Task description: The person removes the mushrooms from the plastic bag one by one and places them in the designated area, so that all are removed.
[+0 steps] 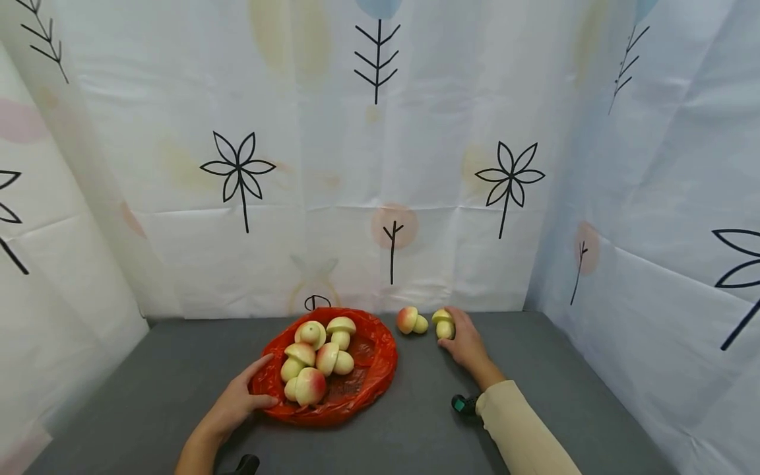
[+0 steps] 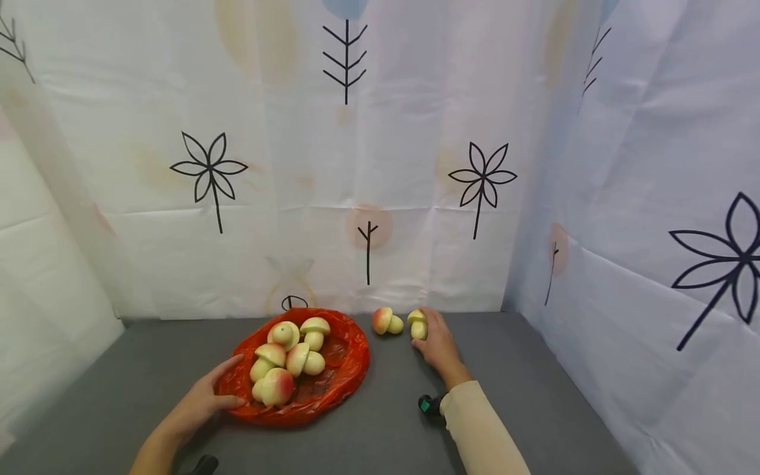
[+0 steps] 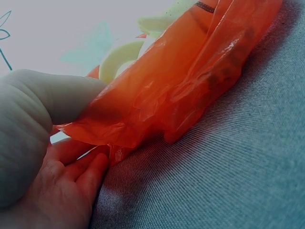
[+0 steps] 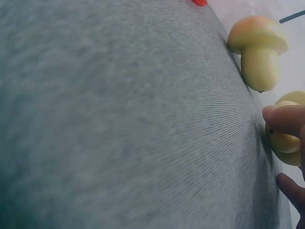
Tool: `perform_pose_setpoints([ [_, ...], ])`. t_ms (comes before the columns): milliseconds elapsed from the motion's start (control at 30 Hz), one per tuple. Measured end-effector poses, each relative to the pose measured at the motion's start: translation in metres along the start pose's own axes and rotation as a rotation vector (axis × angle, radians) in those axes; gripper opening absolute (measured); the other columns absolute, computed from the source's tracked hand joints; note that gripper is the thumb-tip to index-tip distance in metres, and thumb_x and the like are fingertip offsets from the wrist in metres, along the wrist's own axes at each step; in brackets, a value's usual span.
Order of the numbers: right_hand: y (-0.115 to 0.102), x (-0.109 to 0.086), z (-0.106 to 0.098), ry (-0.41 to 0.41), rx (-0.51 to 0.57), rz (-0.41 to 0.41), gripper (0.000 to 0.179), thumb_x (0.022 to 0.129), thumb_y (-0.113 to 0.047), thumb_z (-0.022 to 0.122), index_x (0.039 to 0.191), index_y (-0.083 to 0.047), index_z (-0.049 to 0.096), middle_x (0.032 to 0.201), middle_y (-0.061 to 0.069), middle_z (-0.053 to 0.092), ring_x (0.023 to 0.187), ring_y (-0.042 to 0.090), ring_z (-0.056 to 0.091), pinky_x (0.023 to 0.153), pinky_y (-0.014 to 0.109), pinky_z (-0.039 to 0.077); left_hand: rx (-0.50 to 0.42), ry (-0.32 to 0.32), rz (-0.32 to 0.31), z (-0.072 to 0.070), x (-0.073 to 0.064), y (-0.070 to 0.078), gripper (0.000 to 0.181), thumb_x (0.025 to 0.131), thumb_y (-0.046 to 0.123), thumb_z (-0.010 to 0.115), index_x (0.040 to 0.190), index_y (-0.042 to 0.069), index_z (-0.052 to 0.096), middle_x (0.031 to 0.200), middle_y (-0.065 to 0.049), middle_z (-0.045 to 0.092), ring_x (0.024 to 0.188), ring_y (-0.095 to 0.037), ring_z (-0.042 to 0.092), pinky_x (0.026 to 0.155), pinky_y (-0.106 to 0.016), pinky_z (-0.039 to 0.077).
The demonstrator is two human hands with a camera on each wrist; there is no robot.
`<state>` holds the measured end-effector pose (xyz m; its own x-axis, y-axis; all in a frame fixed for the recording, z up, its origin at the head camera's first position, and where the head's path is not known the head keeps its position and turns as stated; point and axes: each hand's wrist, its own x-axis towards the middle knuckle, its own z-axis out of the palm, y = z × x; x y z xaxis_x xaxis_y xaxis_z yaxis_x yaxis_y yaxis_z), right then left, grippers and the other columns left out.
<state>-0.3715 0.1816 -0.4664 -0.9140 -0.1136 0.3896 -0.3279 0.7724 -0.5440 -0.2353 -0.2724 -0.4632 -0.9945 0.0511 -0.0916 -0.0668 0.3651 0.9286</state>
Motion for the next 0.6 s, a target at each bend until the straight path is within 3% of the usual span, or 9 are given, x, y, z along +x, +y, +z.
perform_pose_setpoints([
  [333, -0.0019, 0.0038, 0.0002, -0.026, -0.016, 0.023, 0.08, 0.077, -0.006, 0.081, 0.146, -0.005, 0.039, 0.144, 0.022, 0.038, 0.127, 0.042, 0.041, 0.097, 0.057, 0.037, -0.003, 0.006, 0.007, 0.0004, -0.0003, 0.0013, 0.09, 0.076, 0.008, 0.077, 0.153, 0.011, 0.029, 0.154, -0.027, 0.017, 0.136, -0.048, 0.023, 0.104, -0.059, 0.03],
  [600, -0.0018, 0.0031, 0.0016, 0.032, -0.025, -0.058, 0.08, 0.071, -0.004, 0.084, 0.141, -0.001, 0.044, 0.138, 0.025, 0.043, 0.124, 0.045, 0.042, 0.096, 0.058, 0.037, 0.009, 0.003, 0.008, -0.0001, -0.0004, 0.0026, 0.09, 0.077, 0.008, 0.077, 0.153, 0.01, 0.028, 0.154, -0.029, 0.017, 0.136, -0.048, 0.023, 0.104, -0.058, 0.032],
])
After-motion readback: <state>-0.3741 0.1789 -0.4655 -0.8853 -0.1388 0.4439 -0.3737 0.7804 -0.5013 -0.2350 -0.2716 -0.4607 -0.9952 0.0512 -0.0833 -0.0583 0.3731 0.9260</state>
